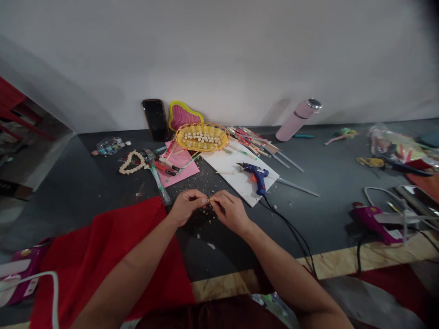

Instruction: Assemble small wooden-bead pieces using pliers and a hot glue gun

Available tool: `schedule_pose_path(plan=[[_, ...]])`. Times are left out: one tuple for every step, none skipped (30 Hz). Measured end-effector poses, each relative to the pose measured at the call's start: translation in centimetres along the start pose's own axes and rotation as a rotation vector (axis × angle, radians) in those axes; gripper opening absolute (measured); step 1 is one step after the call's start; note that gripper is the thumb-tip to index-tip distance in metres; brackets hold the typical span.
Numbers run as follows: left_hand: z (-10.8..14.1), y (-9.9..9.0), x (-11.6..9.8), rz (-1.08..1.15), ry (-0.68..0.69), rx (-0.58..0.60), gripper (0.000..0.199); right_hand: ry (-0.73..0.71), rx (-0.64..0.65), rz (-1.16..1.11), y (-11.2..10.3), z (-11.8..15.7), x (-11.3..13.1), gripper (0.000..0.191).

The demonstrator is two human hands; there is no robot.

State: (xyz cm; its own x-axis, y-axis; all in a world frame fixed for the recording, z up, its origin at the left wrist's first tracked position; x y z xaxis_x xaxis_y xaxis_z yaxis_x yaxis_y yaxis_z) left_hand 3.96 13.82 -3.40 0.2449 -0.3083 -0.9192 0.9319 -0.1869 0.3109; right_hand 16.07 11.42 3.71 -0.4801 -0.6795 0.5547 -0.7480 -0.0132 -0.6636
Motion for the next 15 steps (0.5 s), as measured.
schedule_pose_path(plan=[[0.00,0.01,0.00,-0.004,0.004,0.003,0.015,0.000,-0.002,-0.002,0.01,0.03,-0.02,0.012],[0.01,0.03,-0.01,-0.007,0.008,0.006,0.015,0.002,-0.002,-0.004,0.03,0.05,-0.06,0.012],[0.03,0.06,-0.03,-0.008,0.010,0.006,0.015,0.003,0.001,-0.006,0.06,0.06,-0.09,0.012],[0.05,0.09,-0.04,-0.003,0.007,0.005,0.015,0.006,0.004,-0.009,0.08,0.06,-0.14,0.012],[0.08,0.14,-0.04,0.006,0.002,0.002,0.015,0.013,0.005,-0.013,0.09,0.06,-0.21,0.013],[0.11,0.20,-0.04,0.020,-0.007,0.000,0.015,0.023,0.003,-0.019,0.05,0.05,-0.31,0.013],[0.13,0.27,-0.02,0.036,-0.020,-0.002,0.016,0.036,-0.004,-0.027,-0.03,0.04,-0.43,0.013],[0.15,0.36,0.01,0.054,-0.036,-0.003,0.016,0.049,-0.016,-0.036,-0.14,0.02,-0.54,0.013],[0.16,0.44,0.06,0.072,-0.052,-0.003,0.017,0.061,-0.030,-0.045,-0.27,0.00,-0.63,0.013],[0.16,0.50,0.09,0.091,-0.066,-0.003,0.017,0.068,-0.043,-0.053,-0.39,-0.01,-0.69,0.013],[0.15,0.54,0.12,0.110,-0.077,-0.002,0.017,0.070,-0.053,-0.058,-0.48,-0.02,-0.69,0.014],[0.13,0.55,0.14,0.131,-0.084,-0.002,0.017,0.068,-0.061,-0.061,-0.53,-0.02,-0.66,0.014],[0.12,0.56,0.14,0.151,-0.087,0.000,0.018,0.063,-0.069,-0.062,-0.58,-0.01,-0.60,0.013],[0.11,0.55,0.14,0.170,-0.088,0.001,0.018,0.053,-0.077,-0.060,-0.61,0.00,-0.50,0.013],[0.11,0.53,0.15,0.187,-0.088,0.000,0.018,0.041,-0.086,-0.054,-0.64,0.02,-0.38,0.013]])
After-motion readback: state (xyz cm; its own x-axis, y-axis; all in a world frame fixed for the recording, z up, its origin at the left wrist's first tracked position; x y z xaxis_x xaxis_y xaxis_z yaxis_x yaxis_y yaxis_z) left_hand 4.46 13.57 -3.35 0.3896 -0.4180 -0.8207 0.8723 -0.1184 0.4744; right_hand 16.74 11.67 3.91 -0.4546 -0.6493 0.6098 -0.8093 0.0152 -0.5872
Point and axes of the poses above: each hand's wrist, its own z-axis away from the middle knuckle, its own y-axis out of the palm, x = y × z, the point moved 8 cm from there along -z, towards the middle knuckle, and after that the axes turned 3 degrees about -y, right-handed, at the moved point
